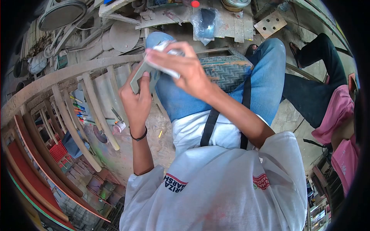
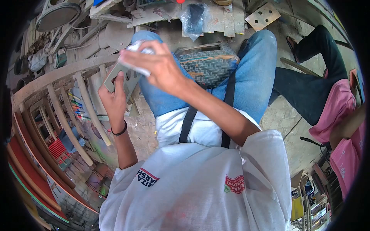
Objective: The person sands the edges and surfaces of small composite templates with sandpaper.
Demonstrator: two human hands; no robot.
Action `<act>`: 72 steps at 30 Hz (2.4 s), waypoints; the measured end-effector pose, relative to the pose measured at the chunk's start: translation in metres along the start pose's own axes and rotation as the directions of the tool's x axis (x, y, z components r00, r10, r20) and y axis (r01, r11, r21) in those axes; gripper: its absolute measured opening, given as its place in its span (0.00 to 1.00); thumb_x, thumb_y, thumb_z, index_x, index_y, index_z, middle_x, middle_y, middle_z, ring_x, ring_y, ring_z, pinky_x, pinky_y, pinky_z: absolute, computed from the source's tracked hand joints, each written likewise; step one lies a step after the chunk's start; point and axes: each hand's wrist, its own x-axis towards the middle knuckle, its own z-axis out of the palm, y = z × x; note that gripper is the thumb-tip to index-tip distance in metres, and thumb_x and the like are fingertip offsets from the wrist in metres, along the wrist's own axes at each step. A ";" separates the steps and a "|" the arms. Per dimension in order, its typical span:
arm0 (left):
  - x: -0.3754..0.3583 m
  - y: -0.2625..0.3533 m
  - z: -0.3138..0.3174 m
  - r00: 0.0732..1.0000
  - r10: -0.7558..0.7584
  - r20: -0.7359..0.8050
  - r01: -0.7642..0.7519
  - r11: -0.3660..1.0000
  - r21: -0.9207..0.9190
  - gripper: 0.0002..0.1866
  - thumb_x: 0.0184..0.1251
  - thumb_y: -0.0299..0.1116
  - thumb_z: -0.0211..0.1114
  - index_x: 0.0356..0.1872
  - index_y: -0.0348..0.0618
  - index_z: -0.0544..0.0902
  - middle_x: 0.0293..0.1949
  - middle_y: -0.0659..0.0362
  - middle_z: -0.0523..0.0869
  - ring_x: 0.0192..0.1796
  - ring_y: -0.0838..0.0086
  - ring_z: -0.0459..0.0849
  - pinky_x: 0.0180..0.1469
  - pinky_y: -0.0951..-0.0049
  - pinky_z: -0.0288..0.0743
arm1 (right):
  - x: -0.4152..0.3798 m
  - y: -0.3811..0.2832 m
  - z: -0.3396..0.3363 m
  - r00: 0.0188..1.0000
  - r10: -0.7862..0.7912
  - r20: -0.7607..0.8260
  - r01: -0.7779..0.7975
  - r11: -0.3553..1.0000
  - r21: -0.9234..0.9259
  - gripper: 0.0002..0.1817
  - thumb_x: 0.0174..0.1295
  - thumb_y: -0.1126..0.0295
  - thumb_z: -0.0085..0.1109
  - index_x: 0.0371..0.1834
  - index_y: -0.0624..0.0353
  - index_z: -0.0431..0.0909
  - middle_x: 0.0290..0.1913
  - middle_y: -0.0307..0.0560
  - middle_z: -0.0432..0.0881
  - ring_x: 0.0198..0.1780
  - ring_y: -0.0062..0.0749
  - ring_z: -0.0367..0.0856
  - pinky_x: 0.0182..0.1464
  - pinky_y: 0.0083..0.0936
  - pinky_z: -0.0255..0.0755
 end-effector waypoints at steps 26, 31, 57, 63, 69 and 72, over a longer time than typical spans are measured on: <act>0.010 -0.007 0.000 0.999 0.033 0.001 -0.033 0.996 -0.087 0.09 0.72 0.28 0.62 0.35 0.31 0.80 0.30 0.64 0.81 0.33 0.85 0.73 0.33 0.80 0.68 | 0.014 -0.036 0.014 0.997 -0.072 0.031 0.070 0.996 0.062 0.37 0.42 0.87 0.63 0.60 0.46 0.83 0.64 0.32 0.81 0.54 0.41 0.75 0.60 0.30 0.70; 0.017 0.004 -0.002 0.993 -0.118 -0.028 0.119 0.992 0.039 0.10 0.71 0.28 0.60 0.37 0.29 0.82 0.23 0.61 0.80 0.29 0.83 0.73 0.29 0.74 0.68 | 0.014 0.000 0.016 0.998 0.055 0.007 -0.054 0.994 -0.093 0.36 0.43 0.88 0.61 0.60 0.46 0.83 0.64 0.31 0.82 0.54 0.40 0.76 0.61 0.31 0.70; 0.020 -0.001 0.000 0.999 -0.034 0.006 0.034 0.997 -0.063 0.10 0.70 0.29 0.62 0.42 0.33 0.87 0.24 0.60 0.84 0.28 0.84 0.74 0.30 0.75 0.69 | 0.010 0.030 0.017 0.995 0.100 -0.022 -0.102 0.989 -0.104 0.36 0.43 0.89 0.59 0.59 0.49 0.84 0.61 0.39 0.84 0.52 0.39 0.78 0.61 0.30 0.70; 0.017 -0.005 -0.012 0.984 -0.166 0.070 0.163 0.986 0.044 0.11 0.73 0.28 0.60 0.47 0.32 0.86 0.36 0.60 0.89 0.37 0.82 0.79 0.43 0.79 0.71 | 0.011 0.016 0.021 0.997 0.060 -0.040 -0.062 0.998 -0.032 0.35 0.44 0.89 0.59 0.58 0.48 0.84 0.62 0.37 0.83 0.54 0.39 0.77 0.62 0.31 0.70; 0.024 0.002 -0.004 0.997 -0.058 0.042 0.065 0.977 -0.201 0.14 0.72 0.24 0.59 0.55 0.33 0.83 0.40 0.56 0.90 0.43 0.80 0.83 0.48 0.78 0.76 | -0.001 0.050 0.002 0.981 0.190 -0.039 -0.194 0.966 -0.169 0.37 0.42 0.91 0.57 0.57 0.46 0.85 0.61 0.36 0.83 0.55 0.39 0.76 0.65 0.30 0.68; 0.026 -0.001 -0.003 0.996 -0.068 0.055 0.081 0.959 -0.271 0.16 0.72 0.23 0.59 0.58 0.33 0.81 0.46 0.53 0.89 0.47 0.78 0.84 0.52 0.77 0.76 | 0.009 0.036 0.008 0.987 0.149 -0.056 -0.154 0.984 -0.089 0.37 0.42 0.91 0.59 0.58 0.47 0.85 0.61 0.36 0.83 0.53 0.39 0.76 0.62 0.30 0.72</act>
